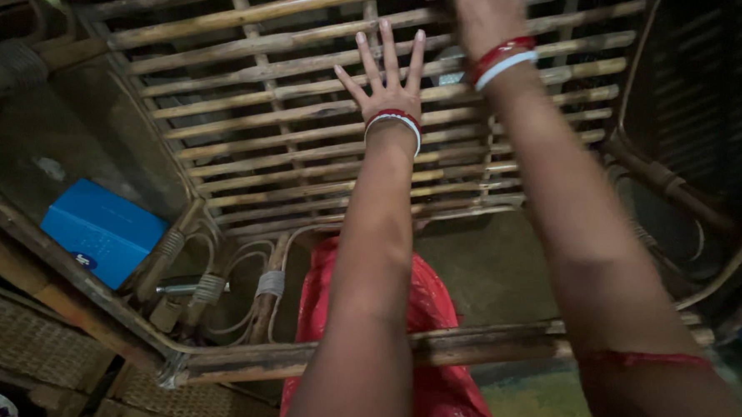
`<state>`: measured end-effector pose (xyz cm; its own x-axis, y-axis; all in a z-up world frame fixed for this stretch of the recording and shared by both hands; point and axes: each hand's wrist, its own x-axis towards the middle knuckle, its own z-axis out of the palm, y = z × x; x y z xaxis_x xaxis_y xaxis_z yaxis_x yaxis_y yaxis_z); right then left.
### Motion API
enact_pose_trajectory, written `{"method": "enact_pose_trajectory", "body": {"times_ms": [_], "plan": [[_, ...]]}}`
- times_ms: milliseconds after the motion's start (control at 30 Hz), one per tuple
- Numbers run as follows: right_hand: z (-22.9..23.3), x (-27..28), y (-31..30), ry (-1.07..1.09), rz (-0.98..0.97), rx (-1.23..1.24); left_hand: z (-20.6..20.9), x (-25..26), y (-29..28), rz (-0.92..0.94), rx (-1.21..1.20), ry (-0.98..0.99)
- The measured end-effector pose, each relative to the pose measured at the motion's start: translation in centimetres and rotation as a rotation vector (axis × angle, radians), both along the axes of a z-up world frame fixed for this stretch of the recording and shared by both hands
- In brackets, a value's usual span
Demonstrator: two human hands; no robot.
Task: The person wipes a wicker chair with a white cloth, cleaning the frame and seat. They then flip the chair over and continue wiping the underside and slats of the seat.
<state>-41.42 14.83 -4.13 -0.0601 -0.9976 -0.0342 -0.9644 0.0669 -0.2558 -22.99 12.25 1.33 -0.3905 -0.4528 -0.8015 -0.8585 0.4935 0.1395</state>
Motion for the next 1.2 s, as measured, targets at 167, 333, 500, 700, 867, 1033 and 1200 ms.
{"method": "enact_pose_trajectory", "body": {"times_ms": [167, 333, 500, 700, 867, 1033, 1200], "plan": [[1.7, -6.7, 3.6, 0.055, 0.06, -0.056, -0.4, 0.1, 0.2, 0.018, -0.045, 0.045], [0.5, -11.5, 6.5, 0.086, -0.151, -0.029, 0.4, -0.1, -0.2, -0.019, 0.007, -0.01], [-0.5, -13.4, 9.4, -0.009, -0.449, -0.09, 0.1, 0.0, -0.1, 0.003, 0.005, 0.003], [-3.1, -10.8, 9.9, -0.136, -0.442, 0.003, -0.5, 0.2, 0.4, 0.009, -0.029, 0.024], [-2.5, -1.7, 4.6, -0.112, -0.296, -0.166, -0.8, 0.2, 0.4, -0.007, -0.037, 0.007], [3.5, 3.3, 0.0, -0.29, -0.149, -0.016, -0.7, 0.2, 0.3, 0.026, 0.003, 0.024], [4.5, 0.0, 0.1, -0.129, 0.023, 0.147, -0.8, 0.2, 0.4, 0.017, -0.03, 0.039]]}}
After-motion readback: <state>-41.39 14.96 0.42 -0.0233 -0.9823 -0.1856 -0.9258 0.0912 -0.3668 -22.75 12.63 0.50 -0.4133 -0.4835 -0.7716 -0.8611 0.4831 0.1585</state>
